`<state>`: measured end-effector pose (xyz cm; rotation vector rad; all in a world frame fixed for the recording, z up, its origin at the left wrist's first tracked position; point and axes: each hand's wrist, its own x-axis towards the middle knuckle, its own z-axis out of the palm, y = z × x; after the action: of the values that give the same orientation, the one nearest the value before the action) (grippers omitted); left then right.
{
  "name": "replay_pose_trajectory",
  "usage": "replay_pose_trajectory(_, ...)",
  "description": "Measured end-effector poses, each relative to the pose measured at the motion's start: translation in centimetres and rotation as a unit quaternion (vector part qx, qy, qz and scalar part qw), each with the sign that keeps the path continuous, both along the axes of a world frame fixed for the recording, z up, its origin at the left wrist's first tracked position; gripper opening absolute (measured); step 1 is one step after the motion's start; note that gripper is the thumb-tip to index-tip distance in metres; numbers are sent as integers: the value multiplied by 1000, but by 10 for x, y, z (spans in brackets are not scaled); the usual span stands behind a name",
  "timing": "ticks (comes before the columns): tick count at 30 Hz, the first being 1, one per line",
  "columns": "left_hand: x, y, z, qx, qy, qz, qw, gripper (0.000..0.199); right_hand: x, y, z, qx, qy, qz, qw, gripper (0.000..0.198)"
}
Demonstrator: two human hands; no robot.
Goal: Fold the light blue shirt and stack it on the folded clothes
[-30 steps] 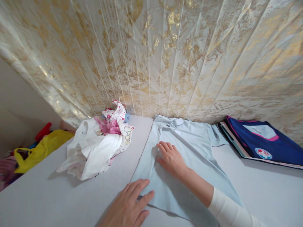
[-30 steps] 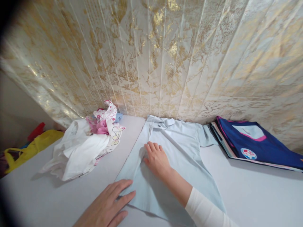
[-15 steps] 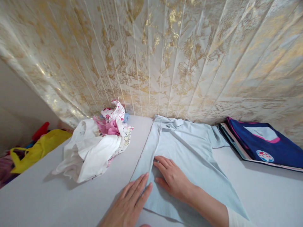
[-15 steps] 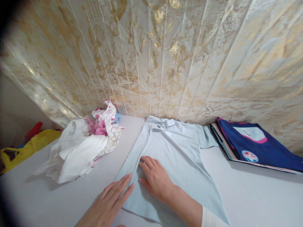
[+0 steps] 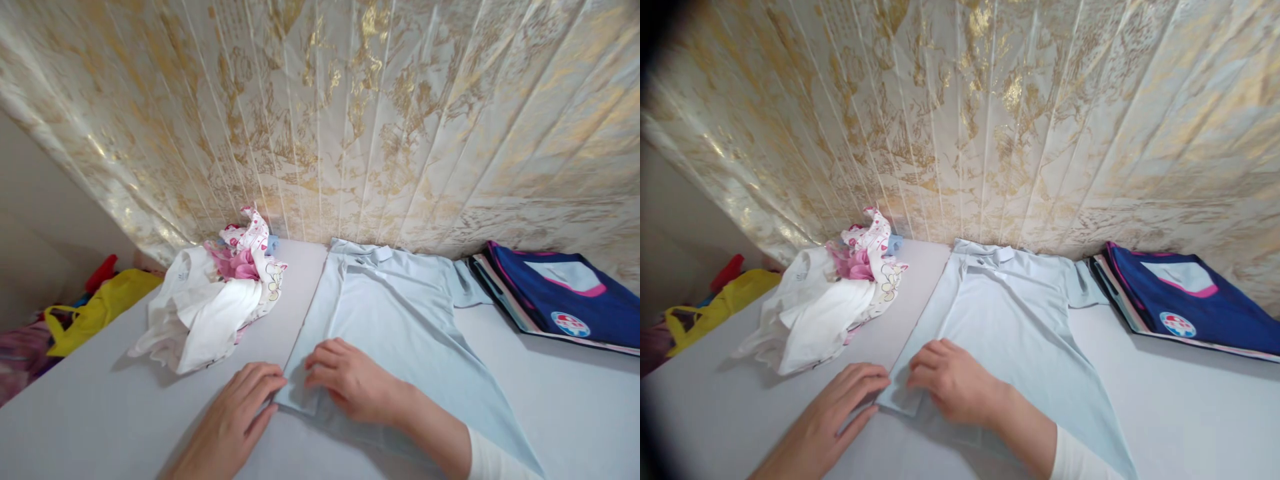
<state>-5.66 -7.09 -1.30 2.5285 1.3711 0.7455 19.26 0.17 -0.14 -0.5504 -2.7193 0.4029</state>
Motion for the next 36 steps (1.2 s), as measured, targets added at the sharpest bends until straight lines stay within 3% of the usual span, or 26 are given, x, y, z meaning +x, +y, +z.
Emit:
replay_pose_trajectory(2, 2, -1, 0, -8, -10, -6, 1000, 24, -9, -17, -1, 2, -10, 31, 999, 29)
replay_pose_trajectory(11, 10, 1, -1, -34, 25, -8, 999, 18, -16, -20, -8, 33, -35, -28, 998, 15)
replay_pose_trajectory(15, 11, 1, -3, -20, 23, 29, 999, 13, -20, -23, -14, 54, -24, -51, 997, 7)
replay_pose_trajectory(22, 8, -4, -1, 72, 20, 20, 997, 20, -20, -24, -18, 29, 7, -65, 997, 15)
replay_pose_trajectory(28, 5, -5, -3, 98, 34, 8, 995, 25, -16, -25, -12, -1, 0, -37, 999, 47)
replay_pose_trajectory(36, 8, -1, -2, 25, 0, 0, 1000, 17, -17, -27, -12, 15, -9, -8, 1000, 24)
